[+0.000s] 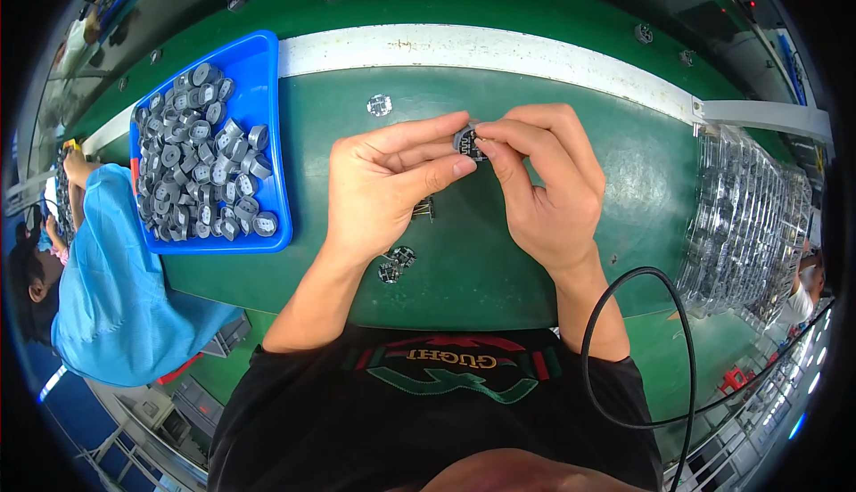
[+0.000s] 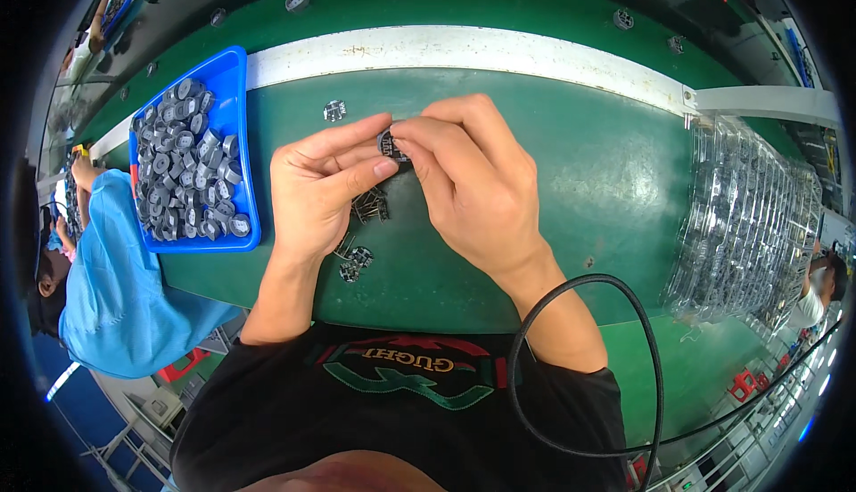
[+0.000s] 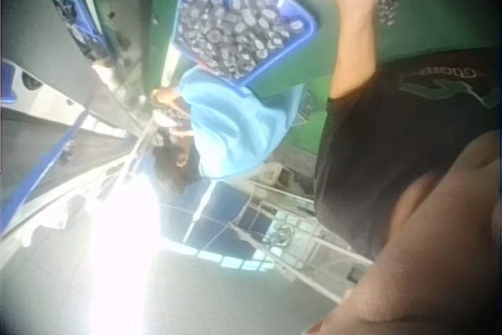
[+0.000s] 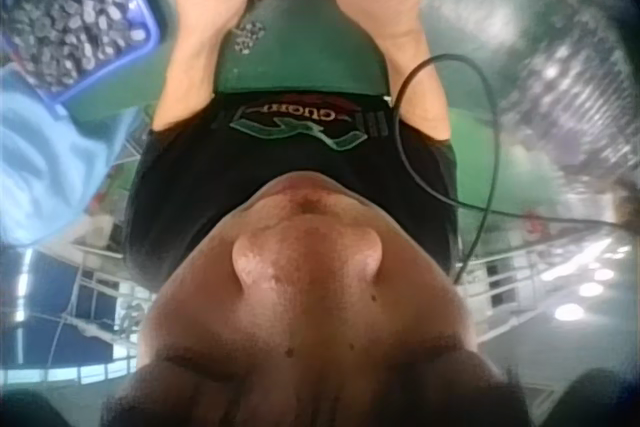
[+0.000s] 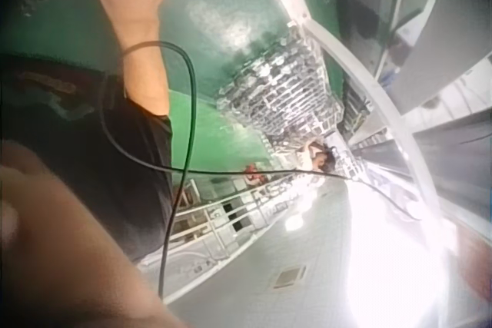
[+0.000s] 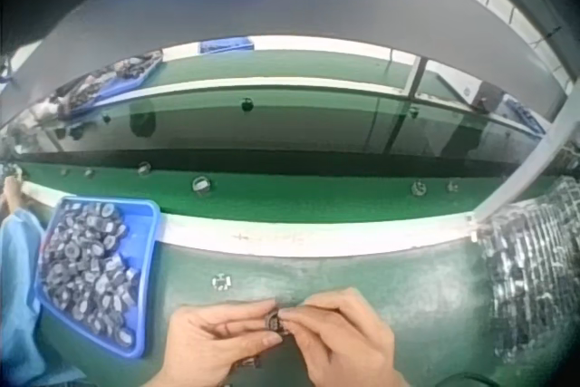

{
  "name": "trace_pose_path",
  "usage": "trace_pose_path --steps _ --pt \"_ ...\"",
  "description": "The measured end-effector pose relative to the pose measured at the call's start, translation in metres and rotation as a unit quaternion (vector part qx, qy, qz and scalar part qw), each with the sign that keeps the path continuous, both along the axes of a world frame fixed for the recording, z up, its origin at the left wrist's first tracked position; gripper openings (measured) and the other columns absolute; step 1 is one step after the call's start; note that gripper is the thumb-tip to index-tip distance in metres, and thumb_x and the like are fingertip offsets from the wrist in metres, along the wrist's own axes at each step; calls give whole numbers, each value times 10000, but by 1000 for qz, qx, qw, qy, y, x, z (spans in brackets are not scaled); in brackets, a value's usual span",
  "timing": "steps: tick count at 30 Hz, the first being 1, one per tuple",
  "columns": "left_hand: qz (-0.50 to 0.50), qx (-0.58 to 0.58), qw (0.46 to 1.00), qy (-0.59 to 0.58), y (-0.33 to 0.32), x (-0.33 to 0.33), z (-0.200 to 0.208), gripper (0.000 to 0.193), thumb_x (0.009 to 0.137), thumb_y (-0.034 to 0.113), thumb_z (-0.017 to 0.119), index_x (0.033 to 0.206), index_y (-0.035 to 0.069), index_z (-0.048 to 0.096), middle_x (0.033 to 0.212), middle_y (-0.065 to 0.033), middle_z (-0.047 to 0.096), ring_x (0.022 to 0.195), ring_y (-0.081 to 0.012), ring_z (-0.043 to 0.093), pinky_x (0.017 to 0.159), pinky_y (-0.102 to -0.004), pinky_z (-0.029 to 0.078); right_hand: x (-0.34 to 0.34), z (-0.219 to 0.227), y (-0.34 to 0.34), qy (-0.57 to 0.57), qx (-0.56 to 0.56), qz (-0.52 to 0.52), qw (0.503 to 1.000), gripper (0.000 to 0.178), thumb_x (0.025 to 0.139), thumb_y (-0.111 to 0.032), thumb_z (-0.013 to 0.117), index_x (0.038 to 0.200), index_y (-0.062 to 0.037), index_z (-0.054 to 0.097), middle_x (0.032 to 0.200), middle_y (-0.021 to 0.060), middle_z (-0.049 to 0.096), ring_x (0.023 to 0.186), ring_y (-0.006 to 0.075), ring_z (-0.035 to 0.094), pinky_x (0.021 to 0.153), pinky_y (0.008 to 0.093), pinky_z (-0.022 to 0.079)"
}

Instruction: Manually assemble small metal brackets and contact elements into circular plastic housings on a conveyor belt.

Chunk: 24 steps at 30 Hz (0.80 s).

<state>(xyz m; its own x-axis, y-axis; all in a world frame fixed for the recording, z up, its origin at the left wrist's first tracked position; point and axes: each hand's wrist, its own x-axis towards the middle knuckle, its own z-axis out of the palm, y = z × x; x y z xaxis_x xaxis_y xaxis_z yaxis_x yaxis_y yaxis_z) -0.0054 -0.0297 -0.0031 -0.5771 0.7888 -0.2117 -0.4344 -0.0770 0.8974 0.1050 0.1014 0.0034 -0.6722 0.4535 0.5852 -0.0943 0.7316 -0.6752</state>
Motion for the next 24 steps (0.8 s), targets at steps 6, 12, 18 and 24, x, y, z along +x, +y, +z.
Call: trace_pose_path --steps 6,12,18,24 --pt "31 4 998 50 2 6 1 405 798 -186 680 1192 -101 640 1085 -196 693 985 -229 705 882 -307 587 0 -2 -7 -9 30 -42 999 197 751 67 746 922 -11 688 882 88 615 693 206 641 556 300 515" --pt "31 -11 993 116 0 5 2 403 789 -174 702 1179 -84 657 1043 -146 683 953 -215 705 862 -293 594 1 0 -9 -10 -150 -33 988 163 794 60 734 933 -15 691 885 92 624 700 190 638 562 288 507" --pt "25 -7 991 129 0 4 3 410 777 -171 715 1173 -77 664 1045 -144 683 936 -204 705 853 -288 598 3 1 -5 -4 -77 -19 997 144 801 71 726 916 -8 688 882 92 624 700 197 636 566 290 510" --pt "17 -2 990 139 1 4 3 411 776 -180 710 1172 -77 666 1067 -145 677 943 -200 702 850 -278 597 2 0 -7 -4 -46 -28 999 159 790 74 732 915 -15 692 874 80 622 681 183 642 541 288 510"
